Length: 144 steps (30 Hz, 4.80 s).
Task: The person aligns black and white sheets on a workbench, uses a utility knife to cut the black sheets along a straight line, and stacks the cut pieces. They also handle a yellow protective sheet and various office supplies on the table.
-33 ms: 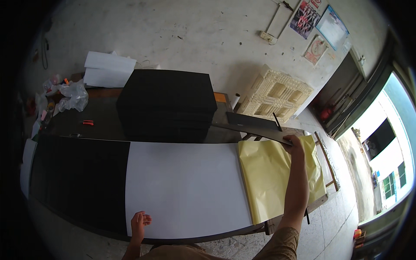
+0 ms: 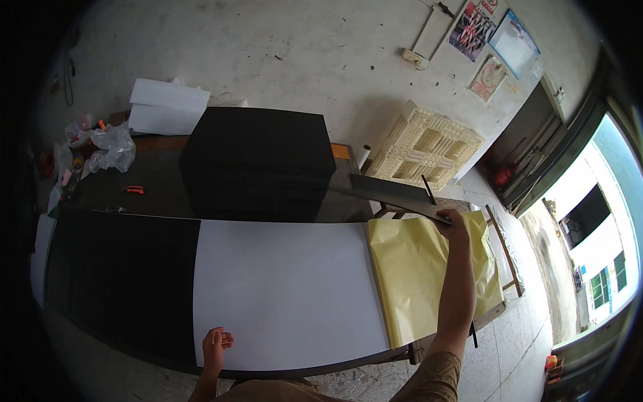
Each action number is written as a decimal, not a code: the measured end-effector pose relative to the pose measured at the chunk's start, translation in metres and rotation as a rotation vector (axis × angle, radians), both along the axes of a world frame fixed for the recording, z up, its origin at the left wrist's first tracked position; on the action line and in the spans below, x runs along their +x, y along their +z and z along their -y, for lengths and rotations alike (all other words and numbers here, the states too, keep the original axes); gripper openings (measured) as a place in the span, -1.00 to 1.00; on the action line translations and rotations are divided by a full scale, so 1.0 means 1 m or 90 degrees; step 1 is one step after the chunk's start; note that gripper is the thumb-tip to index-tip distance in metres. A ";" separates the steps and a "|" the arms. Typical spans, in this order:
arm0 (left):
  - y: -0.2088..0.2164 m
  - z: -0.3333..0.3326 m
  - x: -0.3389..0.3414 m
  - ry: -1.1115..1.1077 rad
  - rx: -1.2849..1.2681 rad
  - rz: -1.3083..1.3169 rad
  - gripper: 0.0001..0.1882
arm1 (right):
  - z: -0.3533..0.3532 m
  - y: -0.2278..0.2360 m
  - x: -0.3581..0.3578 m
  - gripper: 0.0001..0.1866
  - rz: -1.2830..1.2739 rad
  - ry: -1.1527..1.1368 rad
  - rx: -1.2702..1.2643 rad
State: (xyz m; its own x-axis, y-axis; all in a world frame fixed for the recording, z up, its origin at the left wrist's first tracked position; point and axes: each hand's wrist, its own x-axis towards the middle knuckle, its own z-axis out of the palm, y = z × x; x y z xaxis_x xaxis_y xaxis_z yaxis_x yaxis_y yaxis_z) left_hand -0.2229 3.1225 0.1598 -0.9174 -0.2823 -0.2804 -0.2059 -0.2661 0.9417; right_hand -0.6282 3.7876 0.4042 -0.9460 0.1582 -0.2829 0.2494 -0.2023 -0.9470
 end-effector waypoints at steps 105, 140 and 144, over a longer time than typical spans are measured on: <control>-0.060 0.151 0.012 -0.148 -0.557 0.206 -0.51 | 0.360 -0.292 0.321 0.06 -0.053 0.427 0.488; -0.027 0.162 0.009 -0.149 -0.485 0.167 -0.55 | 0.369 -0.252 0.319 0.10 -0.030 0.431 0.548; -0.043 0.158 0.012 -0.166 -0.491 0.218 -0.55 | 0.370 -0.268 0.317 0.09 -0.050 0.457 0.525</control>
